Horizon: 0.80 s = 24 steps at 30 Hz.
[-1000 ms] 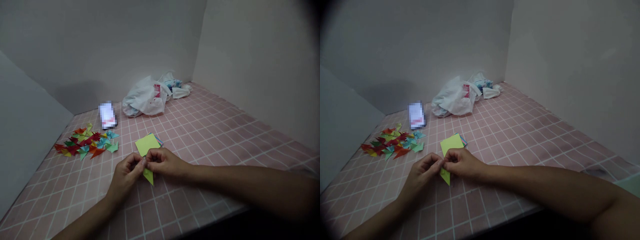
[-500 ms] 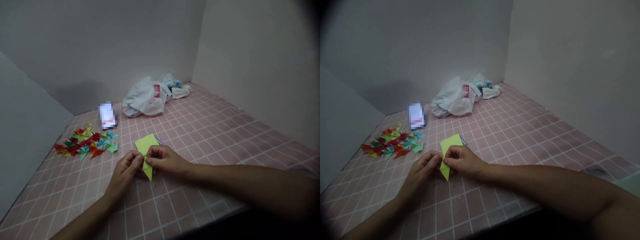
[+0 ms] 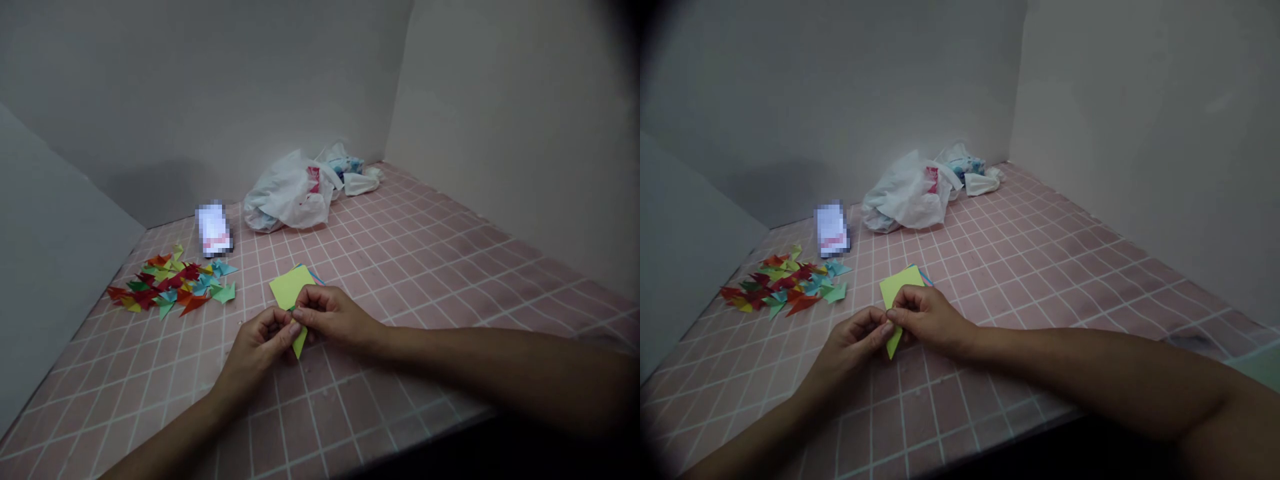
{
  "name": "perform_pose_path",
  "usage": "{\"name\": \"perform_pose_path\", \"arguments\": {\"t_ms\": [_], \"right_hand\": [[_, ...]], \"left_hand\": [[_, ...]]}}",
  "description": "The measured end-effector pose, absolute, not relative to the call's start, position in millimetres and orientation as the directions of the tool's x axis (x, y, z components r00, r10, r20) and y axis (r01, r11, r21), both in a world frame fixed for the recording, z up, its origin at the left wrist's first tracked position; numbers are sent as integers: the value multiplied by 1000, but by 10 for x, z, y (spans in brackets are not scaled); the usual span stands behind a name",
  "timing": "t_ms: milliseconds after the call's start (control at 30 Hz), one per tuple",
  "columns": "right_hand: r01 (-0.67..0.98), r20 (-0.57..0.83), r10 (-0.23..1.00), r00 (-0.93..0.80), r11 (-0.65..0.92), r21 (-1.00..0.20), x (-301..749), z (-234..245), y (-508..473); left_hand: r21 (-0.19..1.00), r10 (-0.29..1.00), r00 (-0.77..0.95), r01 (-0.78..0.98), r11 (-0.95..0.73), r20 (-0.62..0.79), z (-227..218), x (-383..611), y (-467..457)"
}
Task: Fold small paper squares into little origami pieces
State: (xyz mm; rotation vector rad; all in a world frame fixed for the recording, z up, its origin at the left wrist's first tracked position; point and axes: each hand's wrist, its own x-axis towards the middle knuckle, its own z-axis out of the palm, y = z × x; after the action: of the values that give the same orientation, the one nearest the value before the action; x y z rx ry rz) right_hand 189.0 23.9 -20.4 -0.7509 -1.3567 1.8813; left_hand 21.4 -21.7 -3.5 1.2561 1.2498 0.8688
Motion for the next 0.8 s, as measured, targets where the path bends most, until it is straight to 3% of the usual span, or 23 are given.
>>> {"name": "perform_pose_path", "arguments": {"t_ms": [267, 467, 800], "right_hand": [[-171, 62, 839, -540, -38, -985, 1917, -156, 222], [-223, 18, 857, -515, -114, -968, 1909, -182, 253], [-147, -4, 827, -562, -105, -983, 1909, -142, 274]], "left_hand": [[981, 962, 213, 127, 145, -169, -31, 231, -220], [980, 957, 222, -30, 199, -187, -57, 238, -222], [975, 962, 180, 127, 183, -204, 1, 185, -191]]}}
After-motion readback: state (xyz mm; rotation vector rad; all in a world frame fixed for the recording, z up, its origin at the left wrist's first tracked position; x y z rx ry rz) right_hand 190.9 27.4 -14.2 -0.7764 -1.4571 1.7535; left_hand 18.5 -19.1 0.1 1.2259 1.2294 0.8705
